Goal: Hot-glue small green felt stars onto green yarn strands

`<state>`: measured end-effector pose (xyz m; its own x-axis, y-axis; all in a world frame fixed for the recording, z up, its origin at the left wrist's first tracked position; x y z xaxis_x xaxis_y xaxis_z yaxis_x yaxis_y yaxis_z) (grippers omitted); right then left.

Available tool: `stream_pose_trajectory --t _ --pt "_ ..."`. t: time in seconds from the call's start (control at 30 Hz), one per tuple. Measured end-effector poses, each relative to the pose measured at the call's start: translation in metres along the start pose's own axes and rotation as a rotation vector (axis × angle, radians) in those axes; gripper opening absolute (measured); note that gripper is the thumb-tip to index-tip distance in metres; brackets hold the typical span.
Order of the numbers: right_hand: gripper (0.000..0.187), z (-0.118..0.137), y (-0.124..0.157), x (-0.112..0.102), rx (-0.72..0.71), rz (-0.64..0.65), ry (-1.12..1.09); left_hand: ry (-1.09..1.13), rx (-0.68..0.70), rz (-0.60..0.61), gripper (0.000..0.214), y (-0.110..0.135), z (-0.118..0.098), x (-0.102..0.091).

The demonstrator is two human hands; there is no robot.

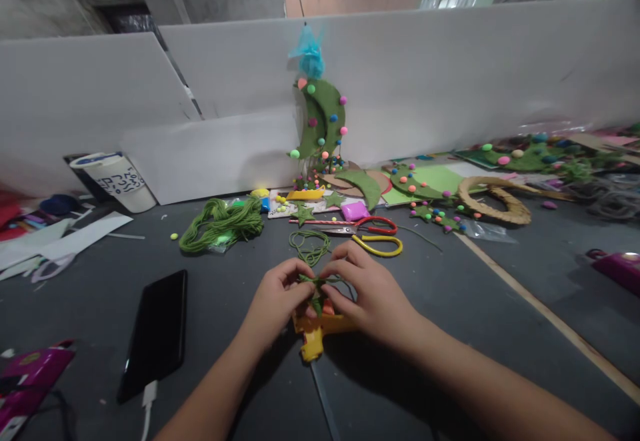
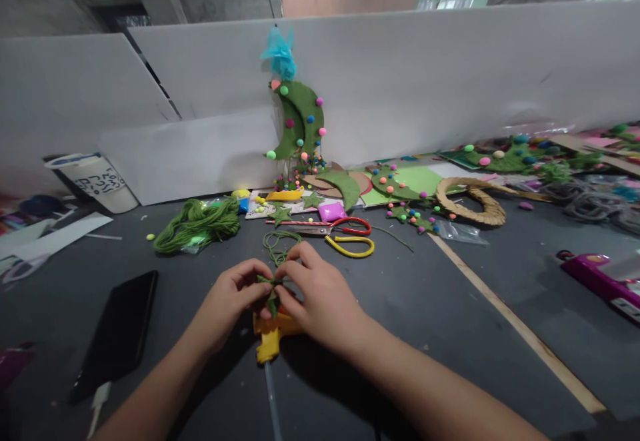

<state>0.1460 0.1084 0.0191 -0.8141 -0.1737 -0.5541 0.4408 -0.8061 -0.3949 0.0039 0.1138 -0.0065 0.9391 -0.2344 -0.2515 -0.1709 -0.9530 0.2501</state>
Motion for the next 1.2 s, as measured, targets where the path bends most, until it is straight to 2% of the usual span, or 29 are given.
stream_pose_trajectory --t 0.17,0.37,0.57,0.77,1.03,1.2 --pt "0.008 -0.003 0.001 0.006 0.030 0.005 0.022 0.063 -0.022 -0.020 0.010 -0.001 0.003 0.000" --pt "0.007 -0.005 0.001 0.003 0.109 -0.019 0.074 0.092 0.001 -0.013 0.009 -0.001 0.005 0.000" --pt "0.009 -0.008 -0.001 0.003 0.158 -0.071 -0.013 0.063 0.007 -0.010 0.006 0.002 0.003 0.004" --pt "0.013 -0.013 -0.002 0.005 0.183 -0.102 -0.068 0.060 0.031 -0.013 0.004 0.002 0.003 0.010" --pt "0.008 -0.006 0.002 0.006 0.141 -0.106 0.016 0.091 0.058 -0.053 0.005 0.004 0.003 0.012" --pt "0.010 -0.010 0.001 0.007 0.206 -0.108 -0.053 0.034 0.074 -0.070 0.003 0.005 0.002 0.011"
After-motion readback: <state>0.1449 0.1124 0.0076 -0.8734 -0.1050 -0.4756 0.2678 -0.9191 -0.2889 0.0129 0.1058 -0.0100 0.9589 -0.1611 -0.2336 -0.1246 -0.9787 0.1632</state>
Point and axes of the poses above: each hand's wrist, its own y-axis away from the middle knuckle, its own x-axis out of the palm, z = x × y, the point moved 4 cm from there along -y, towards the middle knuckle, and after that the axes turned 12 degrees about -y, right-handed, at the moved point
